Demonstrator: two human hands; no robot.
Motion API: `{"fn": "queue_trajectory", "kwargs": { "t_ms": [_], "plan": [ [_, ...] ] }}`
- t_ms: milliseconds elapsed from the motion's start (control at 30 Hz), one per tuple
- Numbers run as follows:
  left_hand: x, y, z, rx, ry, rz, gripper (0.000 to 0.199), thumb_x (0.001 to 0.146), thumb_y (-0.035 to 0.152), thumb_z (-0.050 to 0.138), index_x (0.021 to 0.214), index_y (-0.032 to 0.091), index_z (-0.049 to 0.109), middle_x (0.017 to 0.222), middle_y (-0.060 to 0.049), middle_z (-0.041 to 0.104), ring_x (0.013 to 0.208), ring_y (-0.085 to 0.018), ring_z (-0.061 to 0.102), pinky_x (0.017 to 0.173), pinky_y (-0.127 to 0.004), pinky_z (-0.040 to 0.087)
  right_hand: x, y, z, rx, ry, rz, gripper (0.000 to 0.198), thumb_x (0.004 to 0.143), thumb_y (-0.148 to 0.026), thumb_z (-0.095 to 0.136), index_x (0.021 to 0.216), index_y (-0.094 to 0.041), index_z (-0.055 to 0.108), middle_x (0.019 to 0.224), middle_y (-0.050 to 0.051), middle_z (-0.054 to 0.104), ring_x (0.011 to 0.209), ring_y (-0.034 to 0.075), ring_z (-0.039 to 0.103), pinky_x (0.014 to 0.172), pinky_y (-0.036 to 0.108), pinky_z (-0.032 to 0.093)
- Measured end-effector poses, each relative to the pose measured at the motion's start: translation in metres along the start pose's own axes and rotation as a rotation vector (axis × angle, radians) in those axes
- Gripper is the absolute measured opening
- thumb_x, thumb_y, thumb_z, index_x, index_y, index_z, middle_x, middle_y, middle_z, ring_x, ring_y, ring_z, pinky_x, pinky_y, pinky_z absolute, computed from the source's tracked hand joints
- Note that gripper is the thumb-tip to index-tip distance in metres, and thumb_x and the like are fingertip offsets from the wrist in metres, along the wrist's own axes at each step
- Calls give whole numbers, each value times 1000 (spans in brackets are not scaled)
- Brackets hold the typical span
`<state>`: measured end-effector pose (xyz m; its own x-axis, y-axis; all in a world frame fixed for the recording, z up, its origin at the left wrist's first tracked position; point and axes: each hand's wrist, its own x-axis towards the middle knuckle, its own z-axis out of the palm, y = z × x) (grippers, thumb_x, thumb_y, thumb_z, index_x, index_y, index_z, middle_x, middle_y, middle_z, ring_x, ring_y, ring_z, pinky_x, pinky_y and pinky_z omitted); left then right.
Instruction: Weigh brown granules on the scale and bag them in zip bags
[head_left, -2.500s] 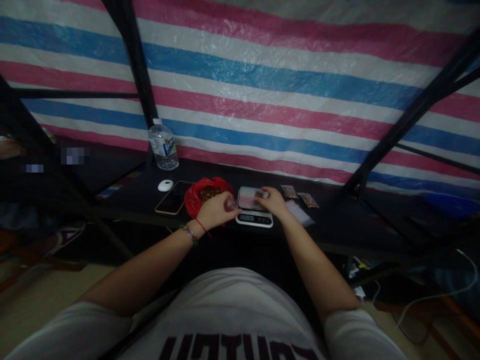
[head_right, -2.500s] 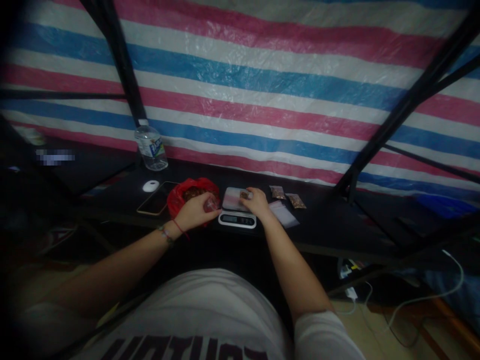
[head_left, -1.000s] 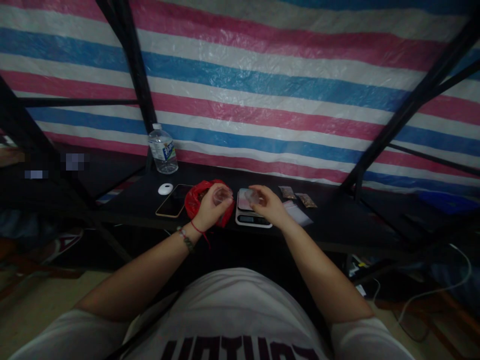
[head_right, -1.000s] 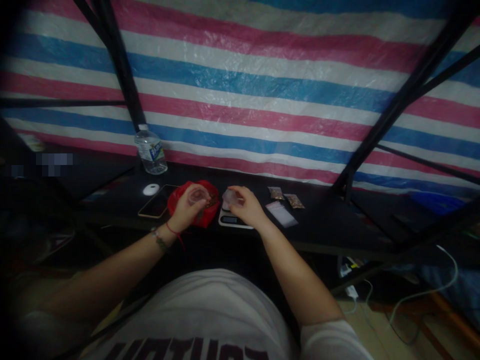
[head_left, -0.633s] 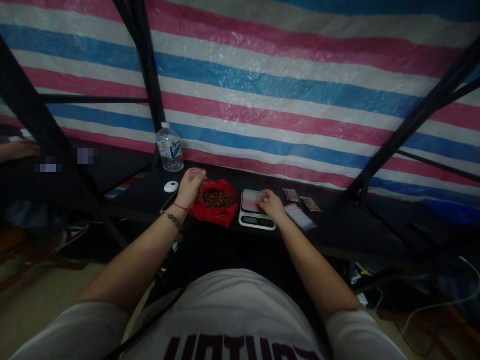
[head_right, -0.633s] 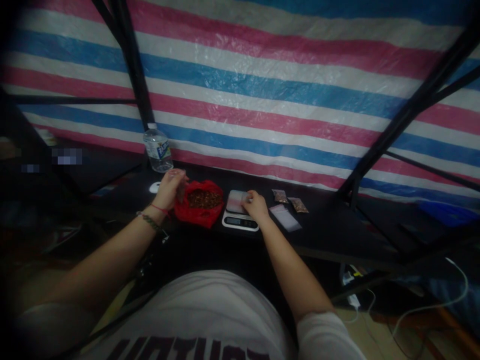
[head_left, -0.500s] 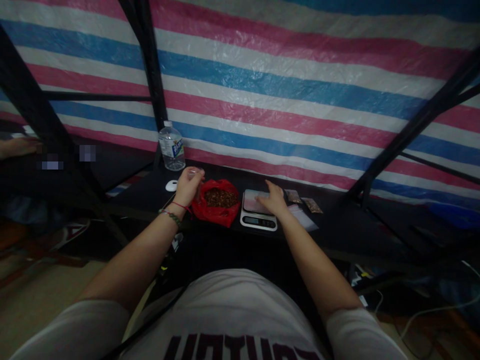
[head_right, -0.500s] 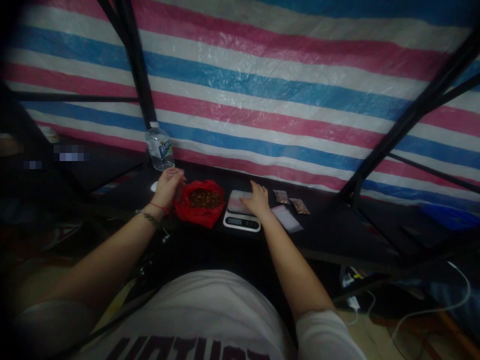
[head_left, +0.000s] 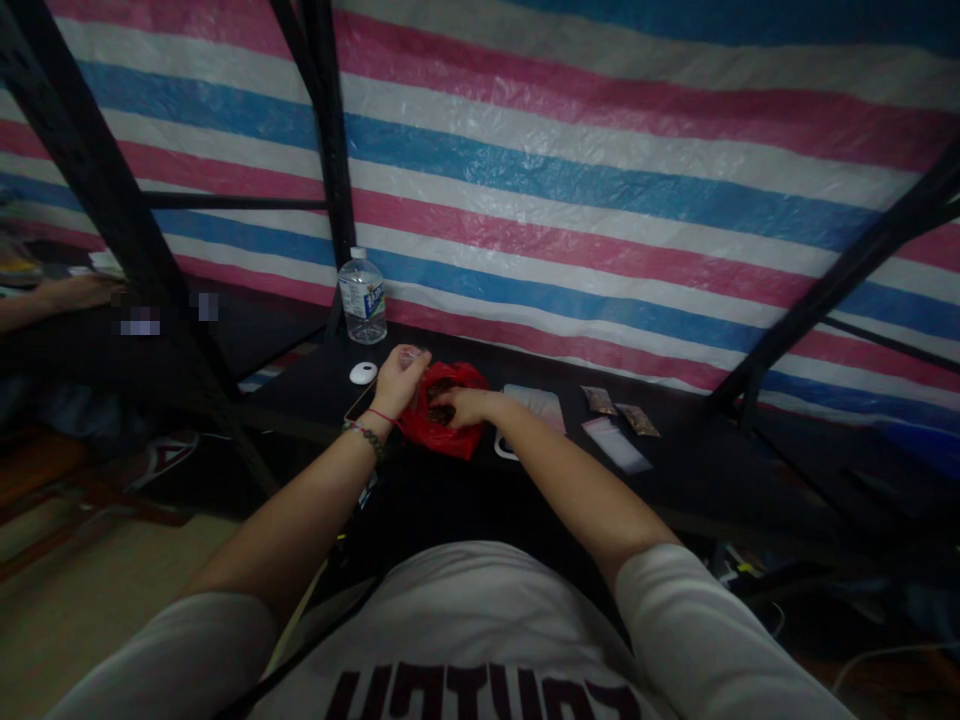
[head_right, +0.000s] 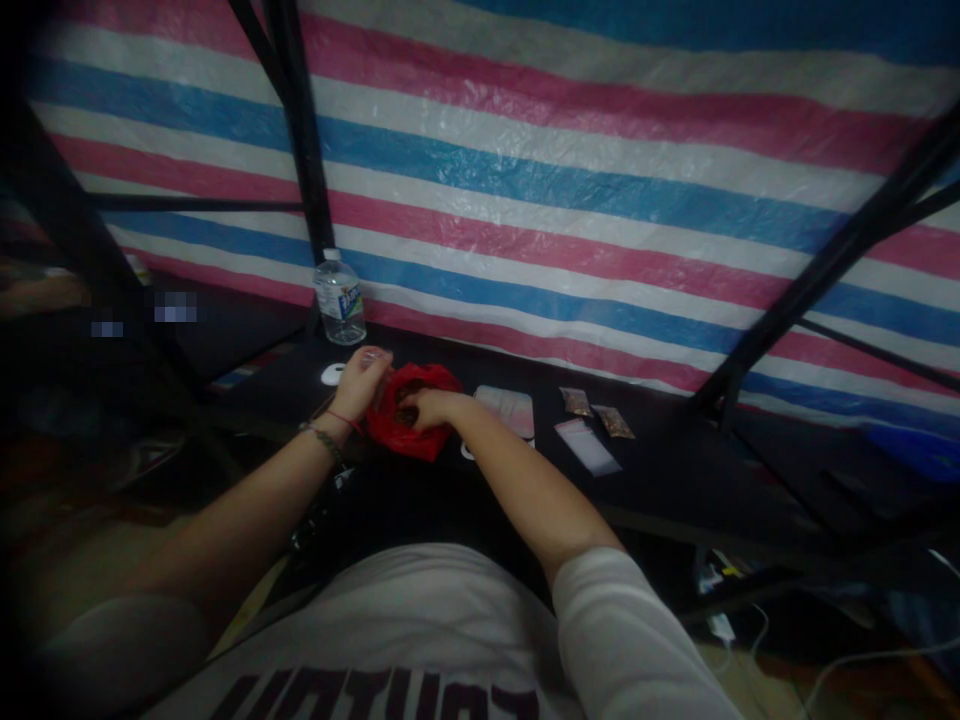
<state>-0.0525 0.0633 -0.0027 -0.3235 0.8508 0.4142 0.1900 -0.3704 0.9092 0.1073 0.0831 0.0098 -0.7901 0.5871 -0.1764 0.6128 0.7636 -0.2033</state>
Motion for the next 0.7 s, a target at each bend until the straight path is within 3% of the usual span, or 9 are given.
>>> {"fn": "queue_trajectory", "kwargs": {
  "t_ms": [333, 533, 700],
  "plan": [
    [-12, -11, 10, -152, -95, -157, 31, 68, 42, 72, 83, 18, 58, 61, 3, 57, 51, -11, 51, 52, -23, 41, 0, 11, 9, -26, 93, 54, 33, 79, -15, 60, 110, -22, 68, 103, 5, 72, 88, 18, 66, 77, 23, 45],
    [-17, -17, 18, -222, -35, -213, 32, 70, 44, 68, 84, 18, 55, 59, 4, 55, 46, -9, 48, 45, -20, 36, -6, 20, 4, 21, 133, 57, 23, 79, -12, 61, 98, -17, 73, 96, 5, 73, 85, 16, 66, 75, 21, 44],
    [-19, -18, 22, -306, -22, -195, 32, 70, 44, 67, 83, 18, 53, 62, 4, 56, 48, -8, 50, 45, -19, 37, -10, 23, -3, 72, 226, 41, 25, 80, -9, 60, 100, -14, 73, 99, 7, 73, 87, 15, 65, 78, 21, 44]
  ]
}}
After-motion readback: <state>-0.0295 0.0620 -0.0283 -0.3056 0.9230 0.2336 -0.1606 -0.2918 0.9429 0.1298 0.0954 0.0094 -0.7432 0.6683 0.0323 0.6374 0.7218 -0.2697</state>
